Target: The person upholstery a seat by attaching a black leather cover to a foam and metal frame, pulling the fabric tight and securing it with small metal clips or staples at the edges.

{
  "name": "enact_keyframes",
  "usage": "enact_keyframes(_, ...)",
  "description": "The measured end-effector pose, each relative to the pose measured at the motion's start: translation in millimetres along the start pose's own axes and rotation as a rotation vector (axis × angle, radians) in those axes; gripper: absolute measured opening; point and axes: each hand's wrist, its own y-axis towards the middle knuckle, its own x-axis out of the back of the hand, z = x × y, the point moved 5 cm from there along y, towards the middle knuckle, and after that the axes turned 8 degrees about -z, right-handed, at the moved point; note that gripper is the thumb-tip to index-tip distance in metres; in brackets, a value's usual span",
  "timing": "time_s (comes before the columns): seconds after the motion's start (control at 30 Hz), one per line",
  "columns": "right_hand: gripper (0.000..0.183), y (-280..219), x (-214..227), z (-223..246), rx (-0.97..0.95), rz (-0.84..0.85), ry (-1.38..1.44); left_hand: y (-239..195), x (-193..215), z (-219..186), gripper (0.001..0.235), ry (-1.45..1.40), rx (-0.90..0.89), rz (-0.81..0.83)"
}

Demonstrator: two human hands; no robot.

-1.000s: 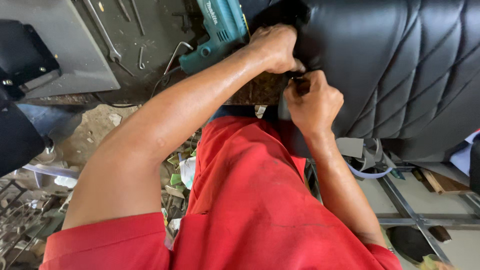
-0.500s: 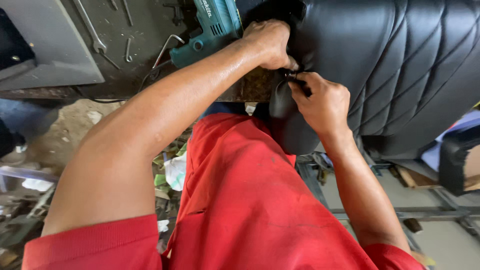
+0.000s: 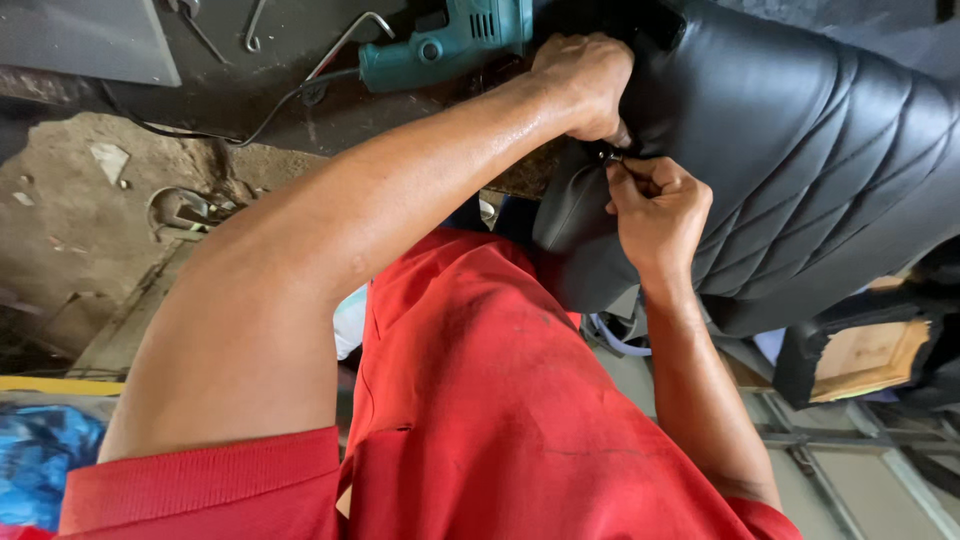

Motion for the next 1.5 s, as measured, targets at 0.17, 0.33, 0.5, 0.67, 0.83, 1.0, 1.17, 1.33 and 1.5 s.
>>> enact_keyframes(0.17, 0.011, 9.4, -6.0, 6.9, -0.150, -0.033, 0.154, 12.1, -3.0, 3.4, 0.083, 0.004, -0.037, -0.112)
enact_keyframes(0.33, 0.009, -1.8, -6.3, 8.9, -0.108, -0.067, 0.158, 14.1, -4.5, 2.3, 0.088, 0.045, -0.057, -0.132)
enact_keyframes(0.5, 0.022, 3.1, -9.1, 7.6, -0.150, -0.085, 0.221, 4.1, -5.7, 1.3, 0.076, 0.013, -0.003, -0.062)
enact_keyframes(0.67, 0.019, -9.5, -6.0, 5.2, -0.110, -0.075, 0.248, 10.7, -4.4, 2.7, 0.086, 0.065, -0.019, -0.093)
enact_keyframes(0.83, 0.022, -1.7, 0.2, 21.5, 0.064, 0.056, -0.237, 9.0, 2.9, 11.9, 0.094, 0.080, -0.029, -0.173)
enact_keyframes(1.0, 0.042, 4.5, -9.1, 11.4, 0.237, 0.171, -0.829, -1.1, -0.9, 2.0, 0.087, 0.061, -0.004, -0.047)
enact_keyframes(1.17, 0.036, 18.4, -14.9, 7.4, 0.240, 0.225, -0.759, -0.3, 0.8, 3.6, 0.078, -0.004, -0.017, -0.012)
enact_keyframes(1.33, 0.029, 24.8, -19.1, 7.7, 0.332, 0.264, -0.667, 11.2, -11.1, 4.8, 0.069, -0.035, -0.018, -0.028)
enact_keyframes(1.5, 0.029, 18.9, -19.7, -1.4, 0.475, 0.230, -0.677, 11.3, -9.5, 4.5, 0.076, -0.020, -0.018, -0.093)
